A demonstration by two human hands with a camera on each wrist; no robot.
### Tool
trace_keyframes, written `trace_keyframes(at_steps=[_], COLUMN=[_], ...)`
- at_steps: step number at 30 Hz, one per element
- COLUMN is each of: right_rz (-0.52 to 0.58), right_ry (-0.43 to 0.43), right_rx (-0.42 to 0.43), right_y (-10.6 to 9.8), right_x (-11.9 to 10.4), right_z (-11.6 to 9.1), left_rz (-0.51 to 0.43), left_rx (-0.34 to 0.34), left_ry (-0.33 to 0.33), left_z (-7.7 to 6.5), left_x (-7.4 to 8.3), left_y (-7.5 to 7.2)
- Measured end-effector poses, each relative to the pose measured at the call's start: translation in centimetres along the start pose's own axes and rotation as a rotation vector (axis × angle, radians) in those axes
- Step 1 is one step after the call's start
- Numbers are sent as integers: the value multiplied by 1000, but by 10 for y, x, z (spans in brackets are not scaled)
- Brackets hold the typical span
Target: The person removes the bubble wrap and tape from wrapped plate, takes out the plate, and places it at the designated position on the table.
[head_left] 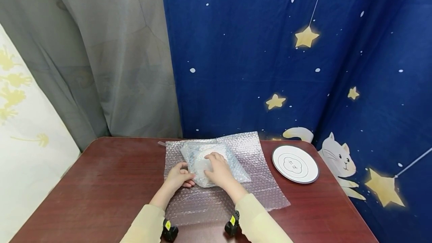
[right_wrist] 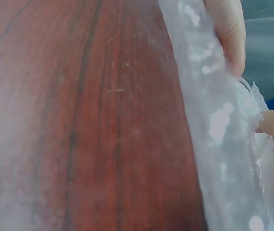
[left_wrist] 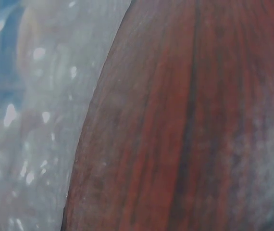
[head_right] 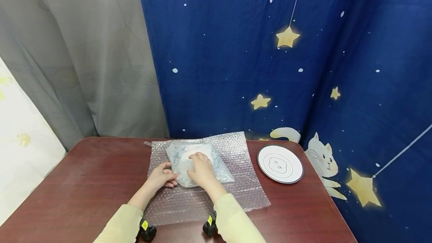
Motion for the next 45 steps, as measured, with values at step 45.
trace_keyframes(at_steps=[45], right_rz=[260], right_ry=[-134], right_rx=[177], right_y=[-32], right_x=[42], right_z=[-36], left_rz=[3], left_rx=[2], left_ry=[2], left_z=[0], left_x=[-1], left_y=[0])
Point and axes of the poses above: each hand's wrist, its own z-axis towards the middle knuckle, its own y-axis out of the palm, x = y × z, the point moved 4 cm from there along z, towards the middle knuckle, and after that the axes turned 6 degrees about y, right-handed, at the moved point
